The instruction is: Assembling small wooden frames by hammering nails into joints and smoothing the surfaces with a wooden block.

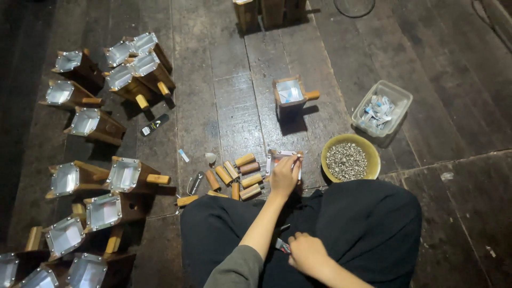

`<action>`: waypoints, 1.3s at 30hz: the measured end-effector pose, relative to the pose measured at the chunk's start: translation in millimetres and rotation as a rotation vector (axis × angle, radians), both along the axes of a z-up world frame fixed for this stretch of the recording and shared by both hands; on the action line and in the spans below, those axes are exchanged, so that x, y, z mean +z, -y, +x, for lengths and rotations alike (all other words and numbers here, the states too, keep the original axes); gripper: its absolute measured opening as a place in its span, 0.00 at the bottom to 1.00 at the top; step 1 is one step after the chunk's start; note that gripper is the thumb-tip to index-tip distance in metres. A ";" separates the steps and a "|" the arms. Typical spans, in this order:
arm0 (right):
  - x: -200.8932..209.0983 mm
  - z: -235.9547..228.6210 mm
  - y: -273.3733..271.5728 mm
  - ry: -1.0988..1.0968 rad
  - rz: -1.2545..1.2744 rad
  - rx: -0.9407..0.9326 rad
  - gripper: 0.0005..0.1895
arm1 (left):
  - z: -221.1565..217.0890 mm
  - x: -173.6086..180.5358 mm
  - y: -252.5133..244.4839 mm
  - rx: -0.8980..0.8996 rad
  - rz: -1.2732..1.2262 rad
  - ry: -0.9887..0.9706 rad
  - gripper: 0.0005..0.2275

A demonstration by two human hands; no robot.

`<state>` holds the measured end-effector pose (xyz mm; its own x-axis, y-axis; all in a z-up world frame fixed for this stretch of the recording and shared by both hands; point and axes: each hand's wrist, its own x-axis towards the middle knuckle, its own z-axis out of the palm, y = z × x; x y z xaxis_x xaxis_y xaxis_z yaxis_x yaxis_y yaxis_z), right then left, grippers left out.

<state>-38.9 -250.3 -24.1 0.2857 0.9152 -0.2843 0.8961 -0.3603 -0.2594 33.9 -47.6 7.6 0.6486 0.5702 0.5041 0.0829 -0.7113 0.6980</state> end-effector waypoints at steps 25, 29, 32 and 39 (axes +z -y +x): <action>196.3 118.7 18.7 -0.632 0.427 -0.717 0.37 | 0.1 0.4 -1.2 0.010 0.084 0.068 0.06; 182.2 123.5 -14.4 -0.233 0.622 -0.625 0.29 | 2.9 -17.8 -7.7 -0.034 0.137 0.148 0.04; 163.9 127.2 -32.4 -0.222 0.449 -0.611 0.29 | 4.4 -21.9 -7.4 -0.028 0.148 0.128 0.05; 206.6 114.1 -36.1 -0.112 0.761 -0.575 0.24 | 3.4 -15.8 -8.5 -0.046 0.112 0.106 0.04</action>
